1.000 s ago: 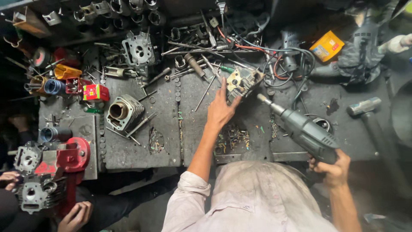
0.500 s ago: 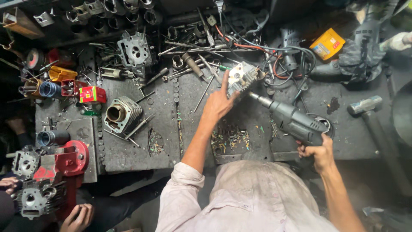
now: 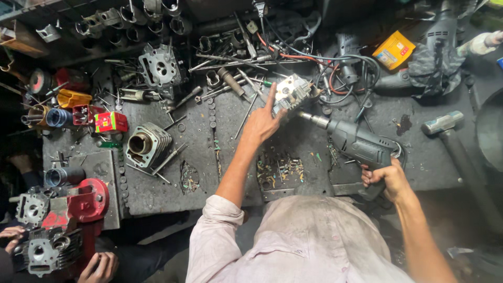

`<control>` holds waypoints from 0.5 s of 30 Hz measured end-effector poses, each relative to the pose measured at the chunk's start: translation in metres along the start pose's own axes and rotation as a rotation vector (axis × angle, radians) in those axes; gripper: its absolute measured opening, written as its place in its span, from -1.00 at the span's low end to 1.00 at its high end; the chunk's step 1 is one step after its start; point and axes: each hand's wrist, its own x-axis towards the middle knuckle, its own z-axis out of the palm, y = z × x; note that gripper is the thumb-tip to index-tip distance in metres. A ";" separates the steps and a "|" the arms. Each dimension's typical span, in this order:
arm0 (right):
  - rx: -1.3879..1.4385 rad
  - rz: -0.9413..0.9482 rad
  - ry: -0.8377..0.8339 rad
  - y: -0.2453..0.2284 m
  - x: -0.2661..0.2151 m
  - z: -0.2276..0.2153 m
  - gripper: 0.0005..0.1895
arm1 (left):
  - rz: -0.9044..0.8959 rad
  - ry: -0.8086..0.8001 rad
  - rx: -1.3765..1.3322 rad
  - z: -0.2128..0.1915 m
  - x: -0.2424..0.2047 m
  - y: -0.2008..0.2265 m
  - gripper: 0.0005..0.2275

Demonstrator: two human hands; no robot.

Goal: The person uses a hammer to tap a metal engine component on a cluttered workbench, then uses a power drill to grind or deburr the same part. A second person is visible working on a separate engine block in a vise.

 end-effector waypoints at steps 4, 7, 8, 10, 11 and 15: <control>-0.301 -0.207 0.139 0.017 -0.004 0.004 -0.58 | -0.001 -0.018 -0.005 -0.001 0.001 0.001 -0.22; -0.610 -0.286 0.247 0.033 -0.016 0.017 -0.67 | -0.004 -0.020 -0.010 -0.003 0.001 0.004 -0.22; -0.661 -0.316 0.287 0.038 -0.021 0.023 -0.64 | -0.004 -0.011 -0.012 -0.003 0.000 0.004 -0.22; -0.760 -0.383 0.366 0.041 -0.030 0.038 -0.59 | -0.001 0.008 -0.012 -0.005 -0.001 0.006 -0.23; -0.776 -0.422 0.361 0.040 -0.033 0.047 -0.51 | -0.002 0.003 -0.016 -0.006 -0.001 0.006 -0.23; -0.854 -0.539 0.340 0.028 -0.049 0.080 -0.26 | -0.012 -0.021 -0.035 -0.007 0.000 0.007 -0.23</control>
